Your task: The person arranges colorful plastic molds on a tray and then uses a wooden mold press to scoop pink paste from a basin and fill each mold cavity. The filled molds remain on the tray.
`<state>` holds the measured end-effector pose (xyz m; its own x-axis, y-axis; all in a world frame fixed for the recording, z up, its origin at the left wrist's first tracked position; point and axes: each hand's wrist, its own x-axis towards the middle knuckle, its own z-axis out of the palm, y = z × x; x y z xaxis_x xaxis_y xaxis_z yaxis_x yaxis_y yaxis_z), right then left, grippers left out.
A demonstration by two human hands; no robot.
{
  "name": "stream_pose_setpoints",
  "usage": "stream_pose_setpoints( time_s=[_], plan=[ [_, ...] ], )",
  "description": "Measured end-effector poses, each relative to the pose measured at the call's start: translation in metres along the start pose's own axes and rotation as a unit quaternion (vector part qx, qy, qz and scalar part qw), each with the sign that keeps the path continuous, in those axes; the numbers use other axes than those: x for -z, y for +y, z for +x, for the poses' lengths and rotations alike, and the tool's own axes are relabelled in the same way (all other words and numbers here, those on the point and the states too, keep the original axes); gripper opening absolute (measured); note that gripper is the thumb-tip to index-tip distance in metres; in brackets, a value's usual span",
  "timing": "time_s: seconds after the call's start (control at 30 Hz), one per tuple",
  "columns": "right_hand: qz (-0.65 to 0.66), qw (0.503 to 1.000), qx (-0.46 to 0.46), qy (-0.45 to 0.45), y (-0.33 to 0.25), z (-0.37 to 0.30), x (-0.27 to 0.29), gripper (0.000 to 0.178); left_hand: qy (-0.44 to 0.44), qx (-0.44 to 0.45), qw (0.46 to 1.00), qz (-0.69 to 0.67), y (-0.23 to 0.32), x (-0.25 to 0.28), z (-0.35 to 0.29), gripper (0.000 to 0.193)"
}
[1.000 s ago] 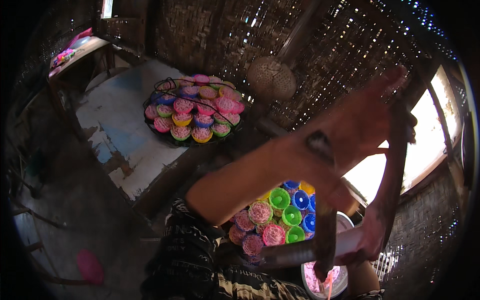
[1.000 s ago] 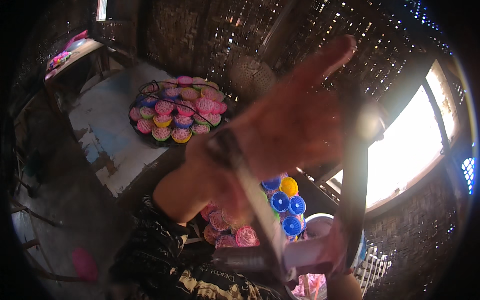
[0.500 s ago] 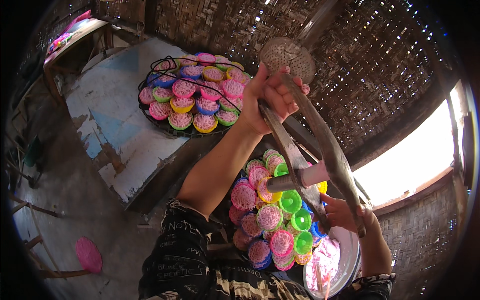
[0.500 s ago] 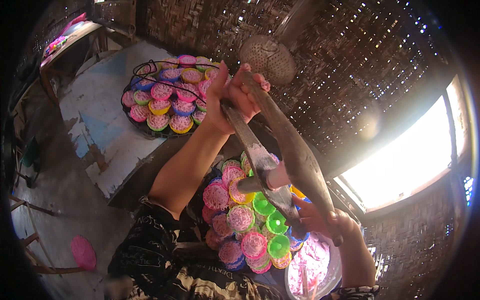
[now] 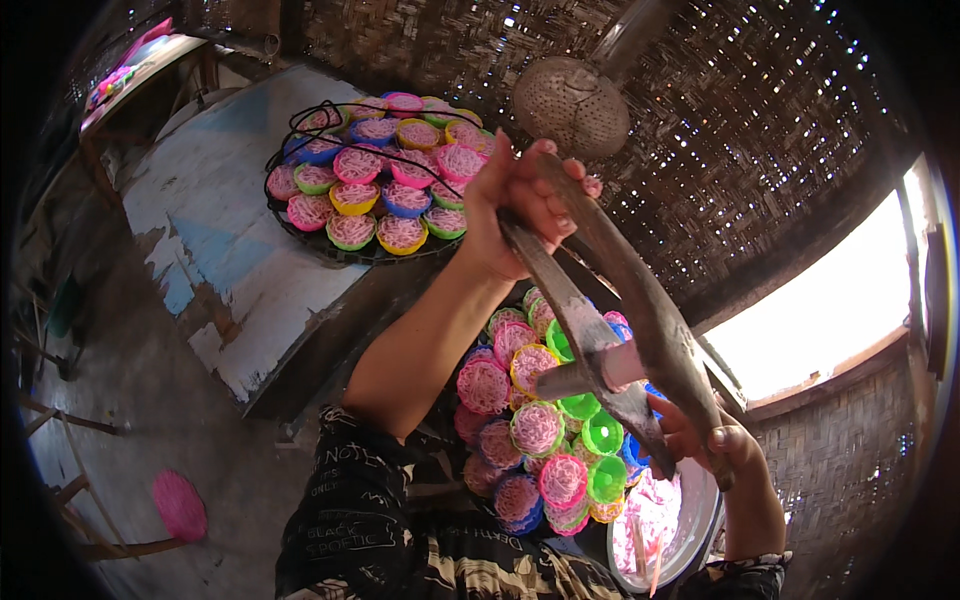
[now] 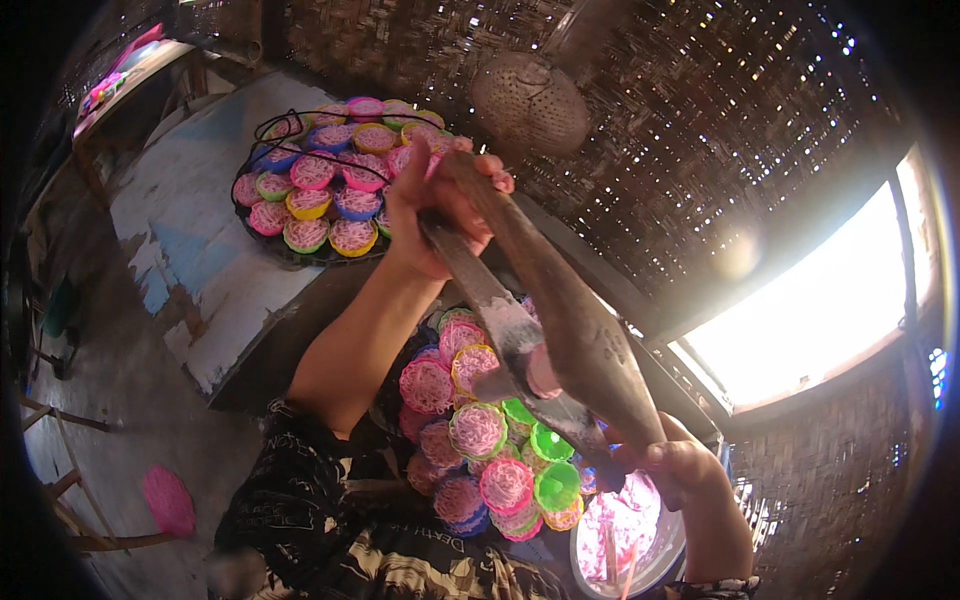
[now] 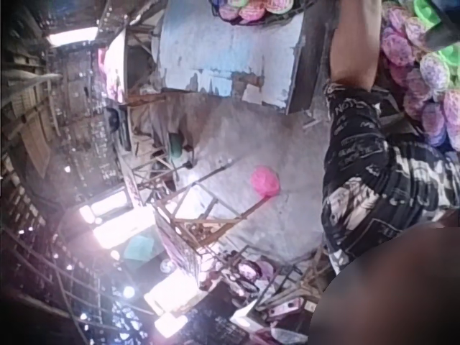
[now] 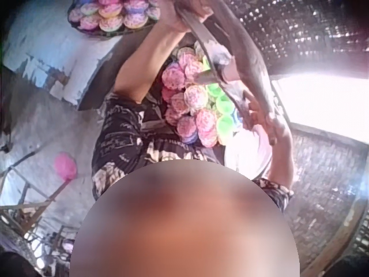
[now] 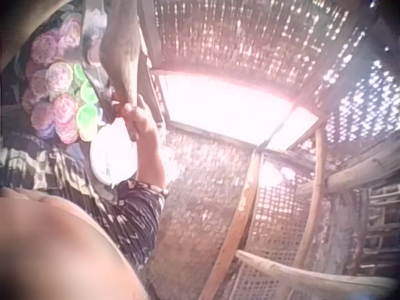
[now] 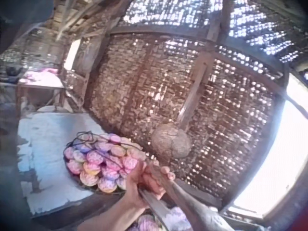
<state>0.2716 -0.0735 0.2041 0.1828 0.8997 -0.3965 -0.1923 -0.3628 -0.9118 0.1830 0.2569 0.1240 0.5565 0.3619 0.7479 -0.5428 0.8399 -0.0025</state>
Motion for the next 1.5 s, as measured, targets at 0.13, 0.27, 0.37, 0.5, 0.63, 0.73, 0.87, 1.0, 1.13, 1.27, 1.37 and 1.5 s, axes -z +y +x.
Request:
stream_pose_setpoints(
  time_s=[0.13, 0.27, 0.37, 0.5, 0.63, 0.73, 0.87, 1.0, 1.13, 1.27, 1.37, 1.5],
  plan=[
    [-0.012, 0.998, 0.009, 0.053, 0.001, 0.007, -0.013, 0.072, -0.009, -0.007, 1.000, 0.022, 0.016, -0.007, 0.001, 0.052],
    [-0.055, 0.992, -0.025, 0.112, -0.009, 0.002, -0.016, 0.081, -0.023, -0.003, 1.000, -0.001, 0.017, -0.010, 0.007, 0.052],
    [-0.079, 0.991, -0.051, 0.093, -0.013, -0.007, -0.009, 0.090, -0.013, -0.008, 1.000, -0.012, 0.006, -0.014, 0.004, 0.053],
    [-0.044, 0.998, -0.041, -0.033, -0.006, -0.009, -0.003, 0.095, -0.009, 0.010, 1.000, -0.003, 0.002, -0.031, 0.001, 0.047],
    [-0.013, 0.997, -0.010, -0.080, -0.010, -0.003, -0.003, 0.093, -0.033, 0.044, 0.997, 0.056, 0.011, -0.048, 0.035, 0.054],
    [-0.042, 0.994, 0.010, -0.105, -0.023, -0.001, -0.003, 0.098, -0.039, 0.040, 0.996, 0.069, 0.002, -0.048, 0.065, 0.055],
    [-0.140, 0.988, -0.034, -0.064, -0.034, 0.007, 0.014, 0.110, -0.054, 0.053, 0.996, 0.043, -0.013, -0.027, 0.081, 0.053],
    [-0.008, 0.996, -0.071, -0.047, -0.019, 0.014, 0.051, 0.087, 0.021, 0.039, 0.999, 0.030, -0.027, 0.004, 0.068, 0.050],
    [-0.092, 0.980, -0.143, 0.102, 0.007, 0.017, 0.084, 0.098, 0.062, 0.021, 0.998, 0.018, -0.036, 0.023, 0.052, 0.049],
    [-0.086, 0.988, -0.078, 0.102, 0.023, 0.023, 0.083, 0.084, 0.070, 0.025, 0.997, 0.034, -0.025, 0.029, 0.047, 0.050],
    [-0.133, 0.974, -0.063, 0.172, 0.018, 0.032, 0.068, 0.072, 0.074, 0.028, 0.996, 0.038, -0.013, 0.030, 0.052, 0.050],
    [-0.219, 0.943, -0.044, 0.249, 0.001, 0.040, 0.054, 0.057, 0.101, 0.022, 0.994, 0.046, -0.011, 0.032, 0.060, 0.047]
  ],
)
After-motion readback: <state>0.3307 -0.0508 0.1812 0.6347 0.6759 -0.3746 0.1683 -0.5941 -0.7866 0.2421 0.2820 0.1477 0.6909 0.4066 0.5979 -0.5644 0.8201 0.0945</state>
